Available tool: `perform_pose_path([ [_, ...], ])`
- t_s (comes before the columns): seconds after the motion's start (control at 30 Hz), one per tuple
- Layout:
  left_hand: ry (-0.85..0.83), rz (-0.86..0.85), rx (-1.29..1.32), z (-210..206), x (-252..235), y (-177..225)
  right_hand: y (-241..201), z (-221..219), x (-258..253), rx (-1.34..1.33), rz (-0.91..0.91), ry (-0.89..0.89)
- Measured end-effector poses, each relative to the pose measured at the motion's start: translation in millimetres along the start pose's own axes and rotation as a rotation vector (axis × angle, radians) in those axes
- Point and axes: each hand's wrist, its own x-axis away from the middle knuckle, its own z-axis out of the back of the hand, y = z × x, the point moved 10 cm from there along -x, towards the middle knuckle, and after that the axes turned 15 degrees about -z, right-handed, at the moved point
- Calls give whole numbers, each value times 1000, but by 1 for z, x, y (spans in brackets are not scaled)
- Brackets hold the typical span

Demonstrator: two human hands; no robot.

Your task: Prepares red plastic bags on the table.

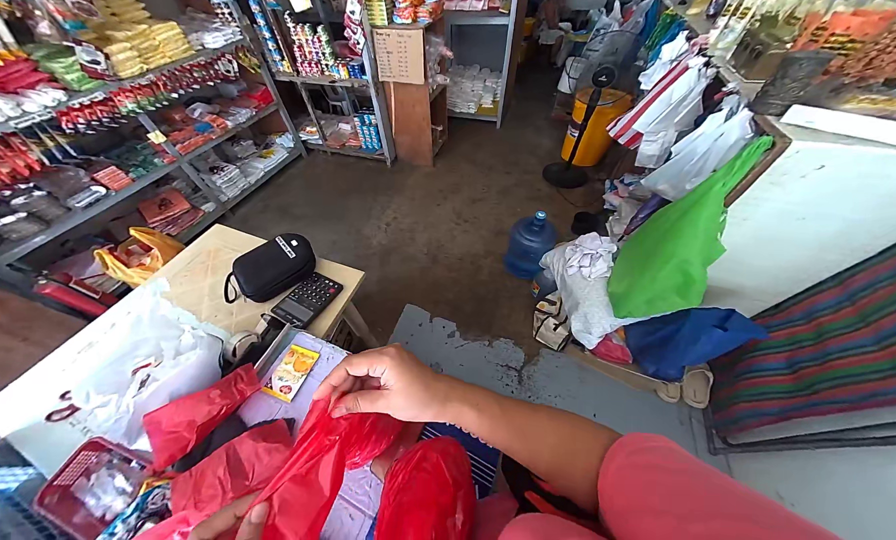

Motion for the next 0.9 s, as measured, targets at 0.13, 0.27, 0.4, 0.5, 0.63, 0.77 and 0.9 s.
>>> perform_pose_path([
  [0.13, 22, -21, -70, -1, -2, 0, -1, 8, 2, 130, 13, 99],
  [0.27, 19, -14, -93, -4, -2, -2, 0, 8, 1, 124, -1, 114],
  [0.4, 15, -8, -73, -2, 0, -4, 3, 0, -1, 2, -40, -16],
  [0.5, 50, -14, -62, 5, -1, -8, 3, 6, -2, 15, -35, 22],
  [0.63, 133, 25, -74, 10, -1, -7, 5, 18, 0, 110, -82, 162],
  [0.77, 160, -8, -57, 8, -1, -16, 14, 15, -2, 61, -106, 153],
  [0.9, 135, 32, -72, 7, -1, -27, 17, 14, -3, 29, -123, 140],
])
